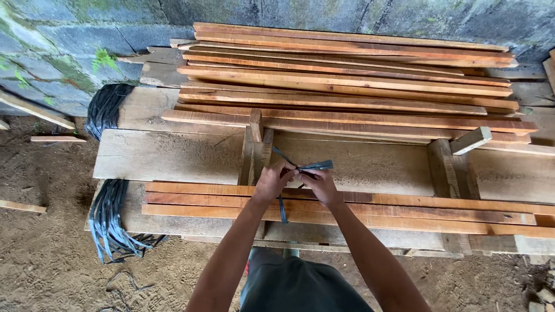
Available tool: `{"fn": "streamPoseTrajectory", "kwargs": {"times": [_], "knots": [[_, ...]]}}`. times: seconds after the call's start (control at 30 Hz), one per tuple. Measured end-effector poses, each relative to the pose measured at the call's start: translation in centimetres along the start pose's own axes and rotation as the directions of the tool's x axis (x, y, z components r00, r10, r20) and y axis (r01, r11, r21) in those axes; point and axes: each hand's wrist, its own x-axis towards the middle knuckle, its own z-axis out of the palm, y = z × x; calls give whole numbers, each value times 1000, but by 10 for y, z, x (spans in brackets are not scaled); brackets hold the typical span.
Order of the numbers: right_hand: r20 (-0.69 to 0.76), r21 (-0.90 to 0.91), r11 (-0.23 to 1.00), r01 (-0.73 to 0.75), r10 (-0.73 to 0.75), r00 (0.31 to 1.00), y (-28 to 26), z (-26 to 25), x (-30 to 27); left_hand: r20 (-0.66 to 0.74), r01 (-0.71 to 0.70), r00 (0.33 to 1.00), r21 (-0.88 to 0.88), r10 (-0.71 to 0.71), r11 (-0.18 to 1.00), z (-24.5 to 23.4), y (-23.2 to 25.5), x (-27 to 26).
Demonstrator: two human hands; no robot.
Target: Bundling thin wooden strips together using flexible binding material and tying knots to secure them.
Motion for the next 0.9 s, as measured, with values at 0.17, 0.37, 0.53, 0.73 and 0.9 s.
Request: {"fn": "streamPoseTrajectory", "kwargs": {"times": [0.17, 0.37, 0.53, 0.73, 0.9], "knots": [[2, 1, 1000, 24, -24, 1000, -19, 9, -3, 41, 12, 999, 53, -15, 998, -1, -5, 2], [-117, 297, 953, 51, -17, 993, 15, -7, 12, 303, 54, 951, 41, -64, 998, -11, 5, -1], [-114, 456, 890, -8, 67, 991, 53, -23, 11, 341, 163, 926, 28, -163, 986, -12, 17, -4], [169, 111, 984, 139, -157, 973, 38, -20, 4, 313, 230, 926, -22, -211, 973, -1, -12, -6], [166, -137, 974, 179, -156, 974, -1, -6, -1, 297, 454, 855, -30, -426, 890, -6, -13, 7]]}}
